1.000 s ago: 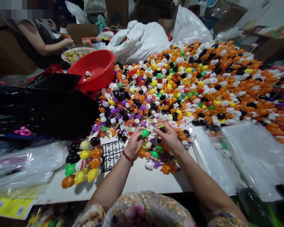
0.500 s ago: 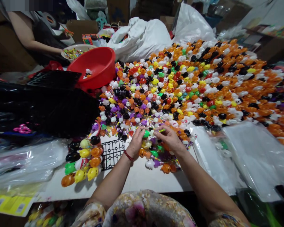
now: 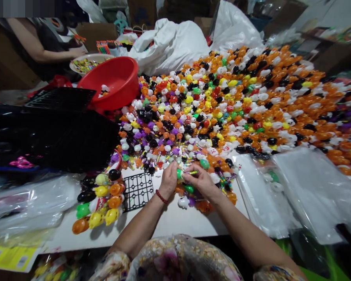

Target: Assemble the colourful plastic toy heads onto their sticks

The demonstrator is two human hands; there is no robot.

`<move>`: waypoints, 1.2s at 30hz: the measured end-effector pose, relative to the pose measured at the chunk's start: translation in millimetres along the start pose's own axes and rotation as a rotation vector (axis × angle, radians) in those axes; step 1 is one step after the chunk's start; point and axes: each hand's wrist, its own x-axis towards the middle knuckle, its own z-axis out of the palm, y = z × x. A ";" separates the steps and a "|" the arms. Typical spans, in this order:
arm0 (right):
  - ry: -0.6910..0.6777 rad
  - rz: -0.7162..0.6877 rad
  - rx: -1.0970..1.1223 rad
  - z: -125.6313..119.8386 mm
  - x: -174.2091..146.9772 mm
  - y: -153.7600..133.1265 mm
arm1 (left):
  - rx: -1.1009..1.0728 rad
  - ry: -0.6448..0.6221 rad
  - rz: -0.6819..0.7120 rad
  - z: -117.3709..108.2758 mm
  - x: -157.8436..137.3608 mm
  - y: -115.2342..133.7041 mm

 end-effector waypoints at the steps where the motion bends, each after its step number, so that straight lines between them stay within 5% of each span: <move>1: -0.016 -0.012 -0.041 -4.6 -0.8 0.4 | 0.048 -0.035 0.049 -0.8 -0.4 0.6; 4: -0.030 -0.145 -0.275 -23.2 -0.4 -0.2 | 0.200 -0.054 0.241 -5.1 2.4 -0.1; 9: 0.126 -0.445 -0.813 -38.1 21.1 -12.1 | 0.435 0.167 0.362 -15.0 18.2 -14.4; 15: -0.083 -0.258 -1.321 -11.6 65.1 -25.7 | 0.615 0.079 0.396 -19.7 30.0 -34.4; 21: -0.044 -0.442 -1.349 -9.7 60.4 -16.0 | 0.681 0.094 0.331 -17.3 31.3 -40.0; 26: 0.021 -0.585 -1.266 -10.1 57.3 -19.0 | 0.475 0.203 0.337 -14.2 29.5 -37.9; 36: -0.132 -0.313 -1.524 13.1 95.2 -18.1 | 0.012 0.472 0.052 -11.8 24.4 -24.2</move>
